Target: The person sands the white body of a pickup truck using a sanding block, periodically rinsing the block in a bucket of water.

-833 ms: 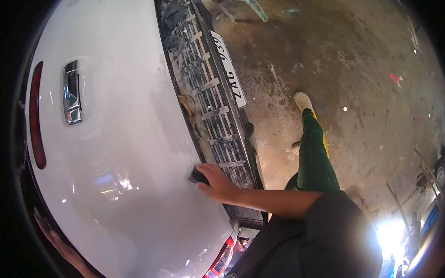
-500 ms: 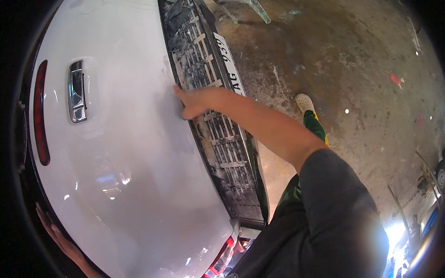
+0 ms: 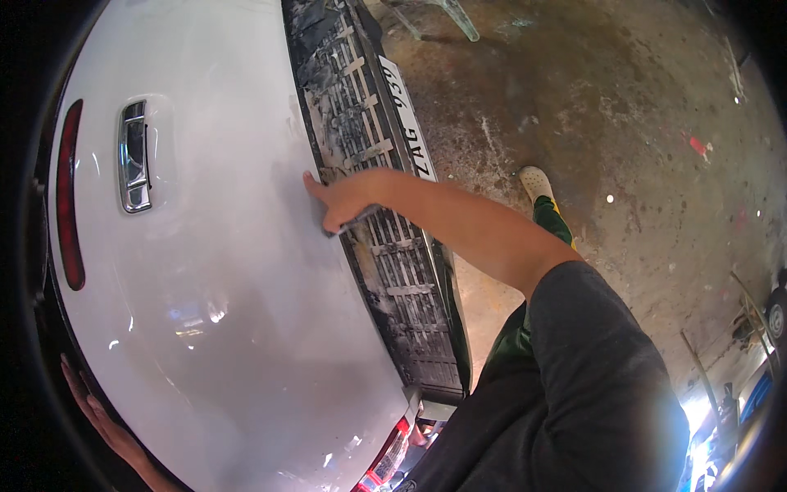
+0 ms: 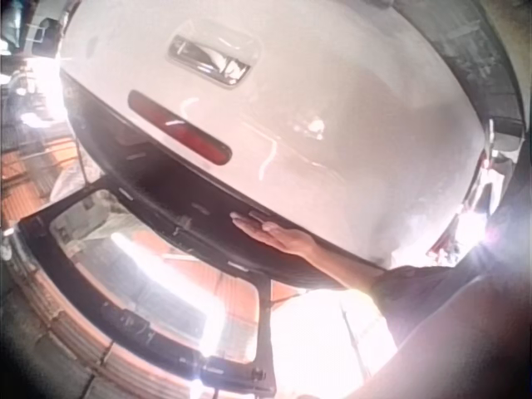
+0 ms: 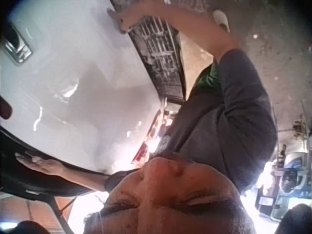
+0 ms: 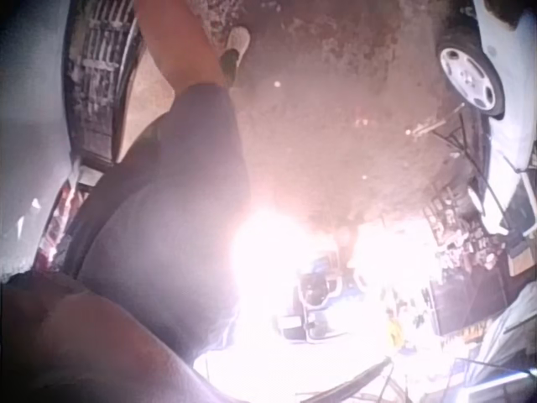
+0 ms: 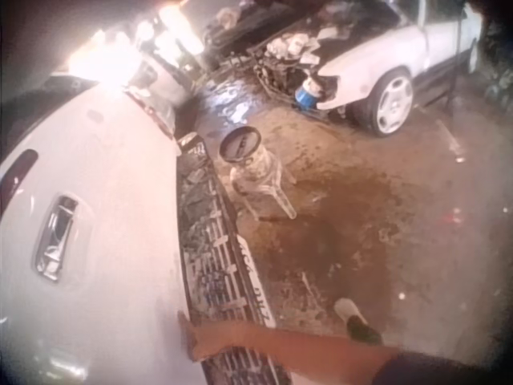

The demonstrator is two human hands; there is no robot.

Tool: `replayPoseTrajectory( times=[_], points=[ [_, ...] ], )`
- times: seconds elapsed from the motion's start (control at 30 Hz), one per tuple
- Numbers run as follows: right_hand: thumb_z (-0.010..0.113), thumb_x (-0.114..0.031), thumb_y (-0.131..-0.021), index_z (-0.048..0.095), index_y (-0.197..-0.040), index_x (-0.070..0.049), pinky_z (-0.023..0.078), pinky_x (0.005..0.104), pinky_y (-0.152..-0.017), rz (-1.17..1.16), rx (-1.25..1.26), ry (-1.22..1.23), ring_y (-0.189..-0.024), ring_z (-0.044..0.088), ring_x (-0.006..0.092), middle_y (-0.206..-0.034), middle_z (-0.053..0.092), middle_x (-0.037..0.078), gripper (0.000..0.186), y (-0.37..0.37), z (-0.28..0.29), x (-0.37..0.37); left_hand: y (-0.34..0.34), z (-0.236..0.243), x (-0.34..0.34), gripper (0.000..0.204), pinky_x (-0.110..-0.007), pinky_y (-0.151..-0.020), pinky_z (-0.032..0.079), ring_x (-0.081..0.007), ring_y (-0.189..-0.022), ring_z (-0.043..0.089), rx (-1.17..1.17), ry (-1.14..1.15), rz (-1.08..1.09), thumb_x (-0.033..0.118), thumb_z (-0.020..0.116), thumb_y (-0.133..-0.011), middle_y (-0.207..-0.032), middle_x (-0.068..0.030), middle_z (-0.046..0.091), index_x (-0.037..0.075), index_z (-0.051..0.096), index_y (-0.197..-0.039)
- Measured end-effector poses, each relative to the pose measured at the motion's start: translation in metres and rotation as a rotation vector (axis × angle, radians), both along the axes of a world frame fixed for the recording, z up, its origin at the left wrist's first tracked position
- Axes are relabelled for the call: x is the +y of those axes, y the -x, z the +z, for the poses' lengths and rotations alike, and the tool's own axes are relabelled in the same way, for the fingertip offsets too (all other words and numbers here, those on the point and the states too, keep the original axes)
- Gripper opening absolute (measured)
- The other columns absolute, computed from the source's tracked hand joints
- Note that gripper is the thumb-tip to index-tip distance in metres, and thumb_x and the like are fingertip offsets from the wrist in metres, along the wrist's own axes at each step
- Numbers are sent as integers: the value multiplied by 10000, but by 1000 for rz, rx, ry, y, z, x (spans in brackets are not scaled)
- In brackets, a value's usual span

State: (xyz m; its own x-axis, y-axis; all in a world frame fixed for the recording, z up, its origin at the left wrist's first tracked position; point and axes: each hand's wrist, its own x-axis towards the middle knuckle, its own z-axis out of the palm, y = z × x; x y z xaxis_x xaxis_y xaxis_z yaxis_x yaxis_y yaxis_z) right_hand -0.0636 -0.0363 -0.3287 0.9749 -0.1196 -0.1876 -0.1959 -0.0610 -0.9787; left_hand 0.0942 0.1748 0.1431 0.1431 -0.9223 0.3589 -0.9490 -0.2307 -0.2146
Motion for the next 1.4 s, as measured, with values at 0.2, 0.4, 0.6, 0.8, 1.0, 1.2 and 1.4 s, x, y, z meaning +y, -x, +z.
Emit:
replayPoseTrajectory(
  times=[0.2,0.4,0.6,0.8,1.0,1.2,1.4],
  points=[
    [624,-189,-829,-195,-1584,-8,437,387,-601,39,-25,-165,-616,545,260,-692,558,115,1128,14,-7,58,1,0,-1,744,-525,-1264,175,-315,-1546,229,18,-19,-20,540,340,-1063,-1656,-154,279,29,260,-1598],
    [623,-232,-871,-207,-1586,-37,489,387,-664,97,-47,-129,-701,631,267,-803,660,177,1113,30,-11,116,3,-1,0,716,-516,-1259,191,-315,-1539,252,-7,-3,5,522,331,-1066,-1653,-146,296,42,284,-1595],
    [611,-235,-877,-154,-1612,-69,508,383,-719,14,-42,-302,-758,662,278,-875,682,207,1074,31,-14,115,-1,3,2,741,-519,-1250,212,-326,-1535,261,-43,1,27,560,324,-1056,-1651,-148,300,54,290,-1596],
    [632,-225,-824,-103,-1628,-68,453,381,-642,-55,-90,-241,-679,590,254,-771,620,132,1100,7,-36,72,-3,5,0,787,-529,-1246,213,-330,-1532,268,-97,-18,50,621,306,-1037,-1648,-153,305,65,304,-1594],
    [646,-236,-814,-95,-1635,-94,484,380,-778,-17,-24,-211,-844,631,294,-1035,663,191,1116,-3,-29,21,15,-9,-10,789,-528,-1246,218,-337,-1531,267,-95,11,80,621,280,-1040,-1646,-158,304,57,304,-1591],
    [677,-304,-758,-50,-1647,-119,468,400,-888,-84,-19,-26,-996,623,342,-1118,659,206,1163,-10,-24,-23,15,-8,-6,788,-527,-1246,223,-337,-1530,266,-61,18,74,613,284,-1042,-1647,-168,294,47,301,-1590],
    [693,-364,-721,-15,-1650,-120,450,408,-944,-86,39,15,-1059,606,371,-1243,630,227,1193,-19,-20,-71,6,-5,-1,793,-528,-1244,226,-340,-1530,264,-51,13,69,615,297,-1041,-1650,-170,285,46,290,-1594]
  ],
)
